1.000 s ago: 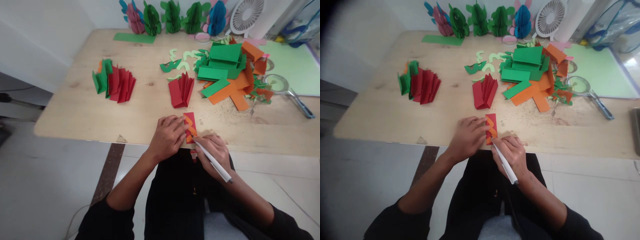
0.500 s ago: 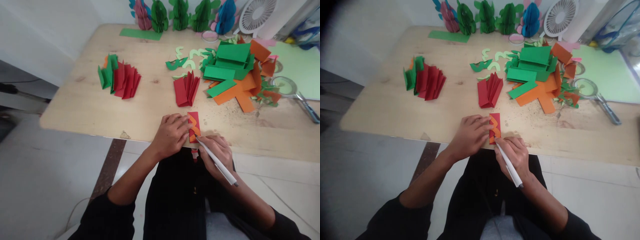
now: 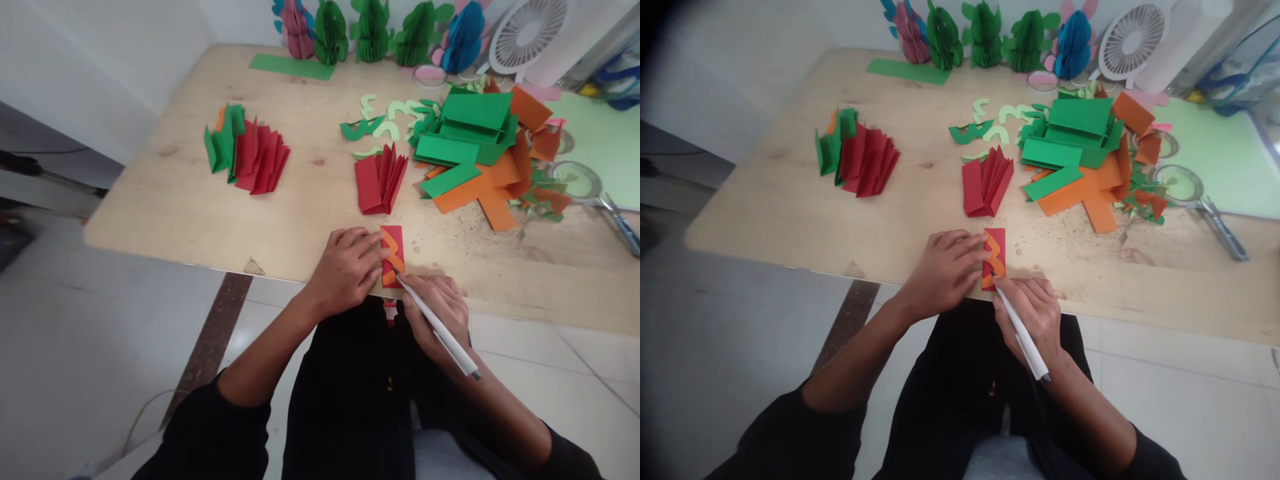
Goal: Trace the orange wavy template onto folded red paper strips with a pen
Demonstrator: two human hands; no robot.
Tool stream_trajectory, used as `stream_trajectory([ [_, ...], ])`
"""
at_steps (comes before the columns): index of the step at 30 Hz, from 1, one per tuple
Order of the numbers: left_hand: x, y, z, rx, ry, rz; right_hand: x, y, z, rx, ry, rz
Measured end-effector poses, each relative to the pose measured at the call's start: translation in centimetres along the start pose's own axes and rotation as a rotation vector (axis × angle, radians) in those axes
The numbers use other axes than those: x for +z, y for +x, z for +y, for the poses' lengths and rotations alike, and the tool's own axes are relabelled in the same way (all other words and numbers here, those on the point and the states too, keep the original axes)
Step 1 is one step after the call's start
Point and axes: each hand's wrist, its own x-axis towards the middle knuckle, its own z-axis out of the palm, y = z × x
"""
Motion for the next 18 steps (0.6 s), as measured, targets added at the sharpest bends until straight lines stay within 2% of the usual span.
stream_trajectory([
  [18,0.22,0.01,-0.12,0.016,0.0,0.038,0.06,0.31,-0.33,-0.014,0.006,-0.015],
])
